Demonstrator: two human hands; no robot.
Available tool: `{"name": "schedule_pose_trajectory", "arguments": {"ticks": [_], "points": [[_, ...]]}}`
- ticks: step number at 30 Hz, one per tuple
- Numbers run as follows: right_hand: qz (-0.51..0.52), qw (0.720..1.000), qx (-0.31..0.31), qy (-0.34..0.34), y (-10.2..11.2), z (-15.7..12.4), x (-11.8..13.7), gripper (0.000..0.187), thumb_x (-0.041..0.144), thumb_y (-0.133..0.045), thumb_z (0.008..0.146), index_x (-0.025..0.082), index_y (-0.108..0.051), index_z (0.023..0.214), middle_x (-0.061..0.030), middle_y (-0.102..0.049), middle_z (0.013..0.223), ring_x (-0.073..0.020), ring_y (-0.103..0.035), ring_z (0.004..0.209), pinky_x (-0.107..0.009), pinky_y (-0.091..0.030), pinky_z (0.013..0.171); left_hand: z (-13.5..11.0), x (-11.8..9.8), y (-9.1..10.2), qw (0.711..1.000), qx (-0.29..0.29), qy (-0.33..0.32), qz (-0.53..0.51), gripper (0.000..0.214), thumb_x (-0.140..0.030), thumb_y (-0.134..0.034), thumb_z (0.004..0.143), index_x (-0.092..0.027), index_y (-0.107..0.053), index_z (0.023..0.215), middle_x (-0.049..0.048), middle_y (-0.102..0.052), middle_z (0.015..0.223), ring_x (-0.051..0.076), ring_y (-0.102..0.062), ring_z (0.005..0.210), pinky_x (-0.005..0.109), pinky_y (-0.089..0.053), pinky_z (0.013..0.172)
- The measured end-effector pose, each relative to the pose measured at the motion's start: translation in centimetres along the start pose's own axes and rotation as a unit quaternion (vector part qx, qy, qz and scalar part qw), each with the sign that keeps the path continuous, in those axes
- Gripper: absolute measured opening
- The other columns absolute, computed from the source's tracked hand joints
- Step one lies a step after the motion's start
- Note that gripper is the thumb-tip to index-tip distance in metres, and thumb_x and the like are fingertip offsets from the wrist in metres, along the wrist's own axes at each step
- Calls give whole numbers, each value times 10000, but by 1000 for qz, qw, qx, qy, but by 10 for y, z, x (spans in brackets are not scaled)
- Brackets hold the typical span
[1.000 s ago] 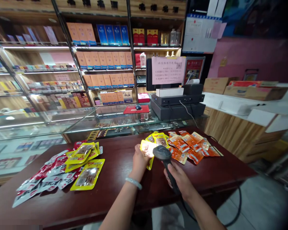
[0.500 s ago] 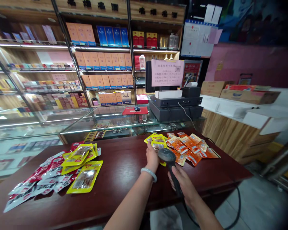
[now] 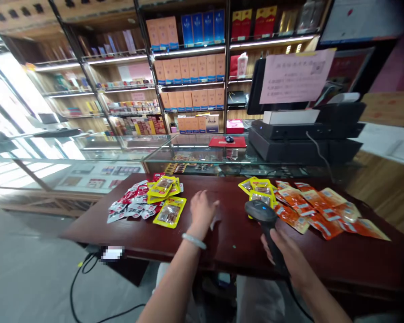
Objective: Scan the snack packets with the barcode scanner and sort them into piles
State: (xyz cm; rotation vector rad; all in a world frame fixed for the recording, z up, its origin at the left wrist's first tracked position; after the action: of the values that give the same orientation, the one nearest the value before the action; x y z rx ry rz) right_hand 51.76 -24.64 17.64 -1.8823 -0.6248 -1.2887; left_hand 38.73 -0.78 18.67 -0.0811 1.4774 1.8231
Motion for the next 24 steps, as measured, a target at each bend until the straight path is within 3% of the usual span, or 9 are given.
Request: {"name": "schedule_pose_trajectory", "arguments": {"ticks": [3, 5, 7, 10, 15, 19, 21, 24], "points": [[-5, 999, 30, -27, -24, 0, -6, 426, 580, -710, 789, 205, -573, 938, 50, -522, 664, -57, -435, 496, -161, -335, 448, -8, 68, 46, 987, -28, 75, 139, 554, -494, -593, 835, -108, -561, 1231, 221, -571, 1296, 351, -476, 1259, 455, -341, 1054], [-5, 998, 44, -41, -39, 1, -11, 443, 587, -731, 761, 202, -580, 919, 50, -522, 656, -58, -433, 497, -161, -330, 448, -14, 102, 68, 971, -17, 135, 198, 551, -550, -560, 831, -105, -585, 1155, 231, -588, 1253, 374, -508, 1206, 467, -381, 997], [-4, 997, 59, -49, -50, 1, -15, 450, 594, -741, 743, 199, -582, 888, 51, -518, 645, -60, -425, 493, -163, -324, 446, -19, 124, 82, 960, 0, 163, 227, 565, -597, -520, 831, -115, -588, 1118, 228, -597, 1238, 387, -514, 1196, 471, -400, 961], [-10, 996, 70, -50, -59, 0, -19, 442, 594, -743, 736, 198, -579, 843, 52, -514, 629, -64, -417, 483, -170, -313, 440, -20, 137, 89, 960, 43, 170, 221, 583, -627, -539, 800, -128, -575, 1099, 219, -629, 1203, 387, -546, 1170, 443, -424, 911], [-27, 996, 57, -55, -60, -3, -21, 482, 626, -745, 709, 214, -609, 916, 45, -548, 643, -77, -453, 491, -171, -317, 441, -8, 137, 77, 970, 154, 172, 70, 471, -582, -701, 685, -184, -587, 910, 130, -713, 950, 294, -665, 908, 310, -449, 722], [-19, 997, 50, -56, -55, -8, -19, 517, 622, -753, 705, 210, -626, 989, 46, -550, 629, -70, -453, 470, -164, -312, 434, -4, 116, 59, 970, 153, 169, -80, 242, -423, -609, 824, -190, -561, 782, 54, -670, 740, 203, -647, 717, 255, -445, 602], [-11, 997, 45, -54, -54, -11, -18, 546, 612, -769, 690, 211, -630, 1034, 44, -553, 626, -71, -453, 463, -164, -309, 427, -6, 95, 47, 941, 162, 197, -221, 207, -392, -578, 854, -186, -576, 857, 21, -641, 688, 159, -614, 609, 229, -451, 526], [-1, 998, 47, -44, -52, -14, -16, 604, 611, -785, 669, 213, -624, 1093, 42, -549, 623, -76, -450, 469, -162, -305, 420, -12, 56, 29, 859, 164, 233, -426, 284, -405, -605, 844, -183, -576, 1019, 24, -656, 745, 132, -611, 564, 227, -493, 477]]}}
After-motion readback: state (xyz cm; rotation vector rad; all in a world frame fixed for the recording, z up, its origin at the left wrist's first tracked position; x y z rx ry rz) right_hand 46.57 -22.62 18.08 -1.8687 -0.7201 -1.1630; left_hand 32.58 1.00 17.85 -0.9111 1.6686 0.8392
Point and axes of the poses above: each hand's wrist, its own z-axis towards the middle knuckle, its own y-axis out of the back of the hand, x = y × z, the point moved 1 cm from there along z, towards the middle knuckle
